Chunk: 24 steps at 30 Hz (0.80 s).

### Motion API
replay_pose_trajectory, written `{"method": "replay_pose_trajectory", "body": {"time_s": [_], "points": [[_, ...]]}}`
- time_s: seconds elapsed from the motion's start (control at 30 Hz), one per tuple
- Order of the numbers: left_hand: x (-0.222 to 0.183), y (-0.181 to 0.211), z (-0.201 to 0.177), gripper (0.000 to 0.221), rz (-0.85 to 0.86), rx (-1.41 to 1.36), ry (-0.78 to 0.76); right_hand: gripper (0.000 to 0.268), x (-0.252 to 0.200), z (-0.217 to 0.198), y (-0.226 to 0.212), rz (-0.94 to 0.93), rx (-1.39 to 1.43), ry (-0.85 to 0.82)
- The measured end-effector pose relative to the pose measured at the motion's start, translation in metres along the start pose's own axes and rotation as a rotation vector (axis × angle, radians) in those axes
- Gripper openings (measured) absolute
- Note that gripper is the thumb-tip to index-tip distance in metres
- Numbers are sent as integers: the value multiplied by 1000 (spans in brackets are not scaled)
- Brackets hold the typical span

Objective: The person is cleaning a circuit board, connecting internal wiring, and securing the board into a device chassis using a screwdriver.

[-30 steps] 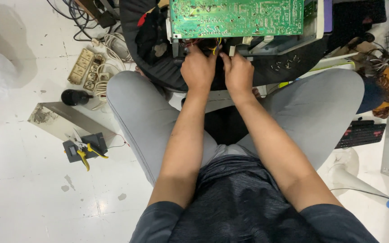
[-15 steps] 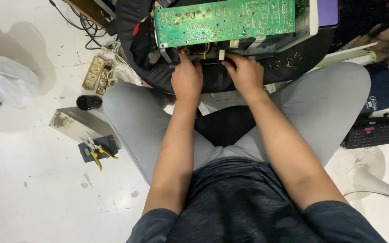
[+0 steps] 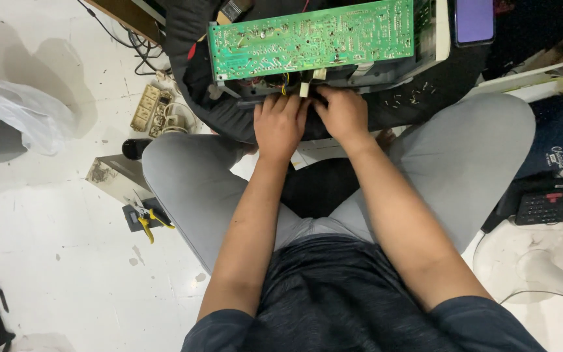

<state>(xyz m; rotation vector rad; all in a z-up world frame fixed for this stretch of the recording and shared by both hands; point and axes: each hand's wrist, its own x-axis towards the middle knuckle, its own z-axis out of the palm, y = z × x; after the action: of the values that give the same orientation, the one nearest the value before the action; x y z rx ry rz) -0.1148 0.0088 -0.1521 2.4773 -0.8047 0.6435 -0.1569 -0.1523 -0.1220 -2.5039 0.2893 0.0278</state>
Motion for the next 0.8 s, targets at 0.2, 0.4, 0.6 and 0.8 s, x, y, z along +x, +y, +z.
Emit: {"method": "replay_pose_trajectory", "body": {"time_s": [0.2, 0.4, 0.6, 0.8], "points": [[-7, -26, 26, 21, 79, 108, -72, 34, 0, 4, 1, 5, 87, -38], [9, -32, 18, 22, 141, 159, -102, 29, -1, 10, 0, 28, 54, 37], [-4, -36, 42, 18, 157, 220, -99, 31, -3, 9, -1, 7, 70, 39], [18, -25, 38, 19, 132, 253, -88, 28, -4, 13, 7, -30, 84, 90]]}}
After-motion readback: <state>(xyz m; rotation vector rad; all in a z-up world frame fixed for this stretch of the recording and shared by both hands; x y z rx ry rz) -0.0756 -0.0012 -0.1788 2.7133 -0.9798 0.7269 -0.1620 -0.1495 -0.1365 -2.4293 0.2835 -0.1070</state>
